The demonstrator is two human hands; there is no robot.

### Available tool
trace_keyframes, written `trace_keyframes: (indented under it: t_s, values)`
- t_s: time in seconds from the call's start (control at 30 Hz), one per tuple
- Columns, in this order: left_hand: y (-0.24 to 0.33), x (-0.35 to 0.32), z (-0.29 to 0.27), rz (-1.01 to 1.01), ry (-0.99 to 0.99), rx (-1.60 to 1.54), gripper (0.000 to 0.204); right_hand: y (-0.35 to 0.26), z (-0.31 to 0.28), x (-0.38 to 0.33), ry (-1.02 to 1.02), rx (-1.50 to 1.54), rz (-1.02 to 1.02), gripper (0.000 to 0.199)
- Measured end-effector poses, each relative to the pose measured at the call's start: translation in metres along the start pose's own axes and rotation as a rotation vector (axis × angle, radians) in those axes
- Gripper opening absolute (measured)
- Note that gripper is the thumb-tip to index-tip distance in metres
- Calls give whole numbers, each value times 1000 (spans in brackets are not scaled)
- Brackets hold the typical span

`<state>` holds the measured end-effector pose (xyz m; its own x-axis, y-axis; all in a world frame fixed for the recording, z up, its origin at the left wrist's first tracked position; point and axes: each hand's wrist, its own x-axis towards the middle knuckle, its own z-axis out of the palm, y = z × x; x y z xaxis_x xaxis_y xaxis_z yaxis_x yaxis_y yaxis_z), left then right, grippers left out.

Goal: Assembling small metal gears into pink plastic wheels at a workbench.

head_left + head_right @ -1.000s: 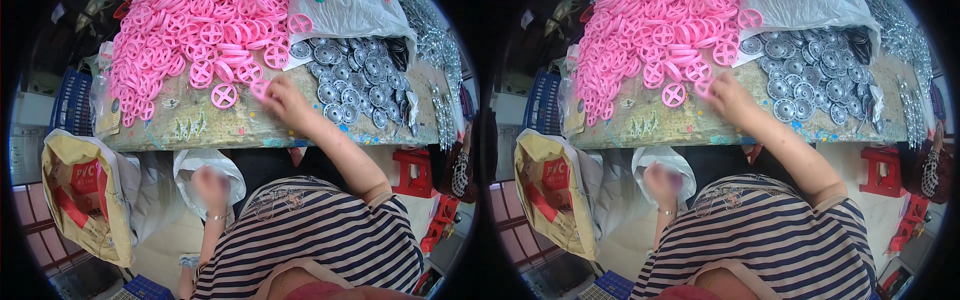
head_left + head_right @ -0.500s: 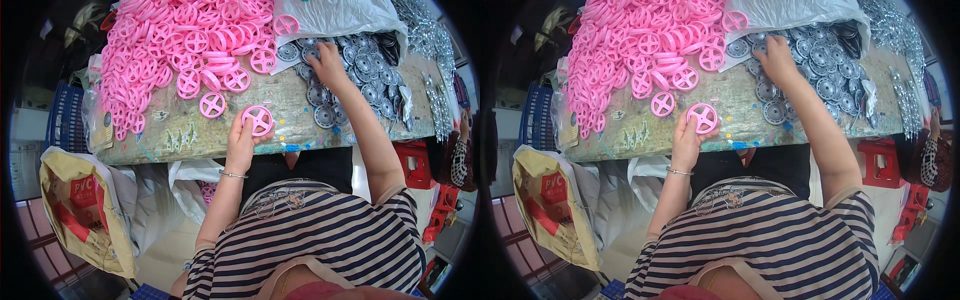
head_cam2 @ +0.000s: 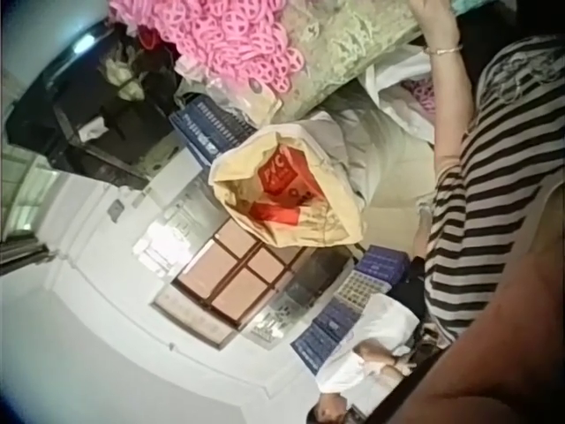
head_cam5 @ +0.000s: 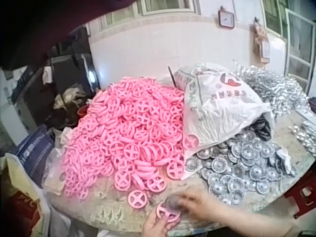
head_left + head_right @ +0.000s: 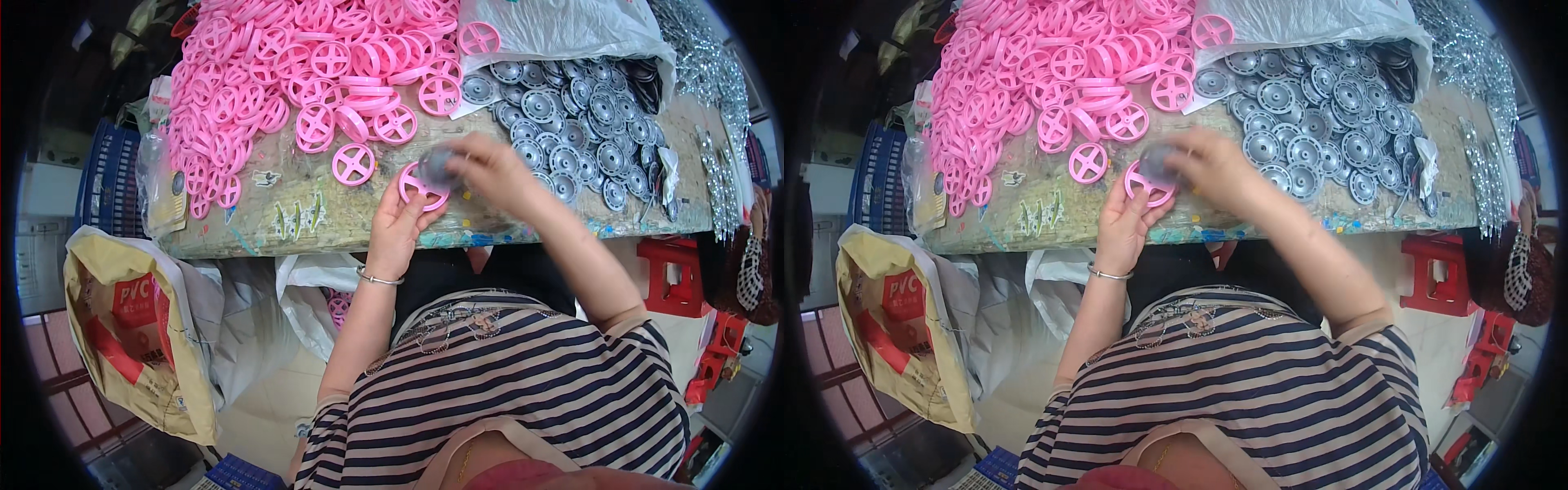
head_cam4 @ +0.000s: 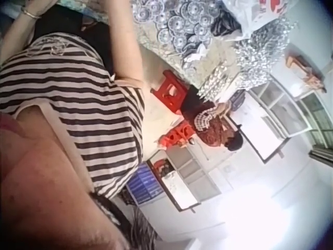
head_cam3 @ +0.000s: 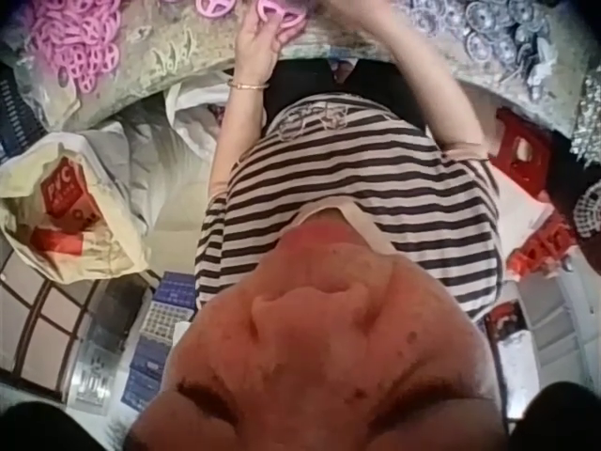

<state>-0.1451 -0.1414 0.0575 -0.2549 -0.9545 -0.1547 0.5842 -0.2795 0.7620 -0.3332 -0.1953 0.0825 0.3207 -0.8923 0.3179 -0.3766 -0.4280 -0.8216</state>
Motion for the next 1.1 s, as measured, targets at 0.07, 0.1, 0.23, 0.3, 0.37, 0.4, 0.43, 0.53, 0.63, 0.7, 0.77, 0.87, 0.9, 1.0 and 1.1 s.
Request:
trace_keyframes:
  t_s: [0.07, 0.1, 0.23, 0.3, 0.37, 0.4, 0.43, 0.53, 0.63, 0.7, 0.77, 0.87, 0.9, 1.0, 1.1]
  values:
    - [-2, 0, 0, -3, -9, 12, 44, -14, 15, -12, -69, -19, 129, 32]
    - [-3, -1, -1, -6, -19, 25, 43, -13, 17, -13, -72, -17, 128, 32]
    - [-4, -2, 0, 7, -32, 50, 42, -4, 19, -14, -121, 111, 333, 31]
    - [-4, -3, 0, -30, -15, 138, 42, -4, 17, -14, -176, 212, 400, 30]
    - [-6, -2, -2, -13, -21, 142, 41, -10, 16, -11, -202, 274, 521, 31]
    - [-7, -2, -2, 2, -28, 148, 39, -11, 15, -13, -204, 271, 520, 31]
    - [-6, -2, -2, 6, -30, 149, 39, -10, 16, -16, -199, 253, 525, 29]
    - [-7, -4, 1, 13, -29, 195, 37, -16, 20, -21, -162, 241, 491, 28]
    - [-9, -12, 0, 92, -18, 170, 35, -23, 26, -24, -153, 176, 421, 29]
    - [-7, -23, -5, 127, 6, 252, 33, -24, 30, -27, -179, 107, 384, 29]
    - [4, -44, -6, 242, 114, 633, 30, -16, 31, -29, -273, 287, 383, 29]
    - [15, -94, -29, 329, 474, 898, 28, -25, 18, -15, -211, 146, 409, 29]
    - [14, -116, -49, 337, 542, 860, 30, -17, 18, -9, -194, 95, 370, 31]
    - [13, -187, -106, 210, 711, 1065, 37, -20, 26, 18, -119, -16, 142, 45]
    - [-17, -223, -165, 38, 717, 1408, 39, -11, 49, 46, 72, -430, -125, 61]
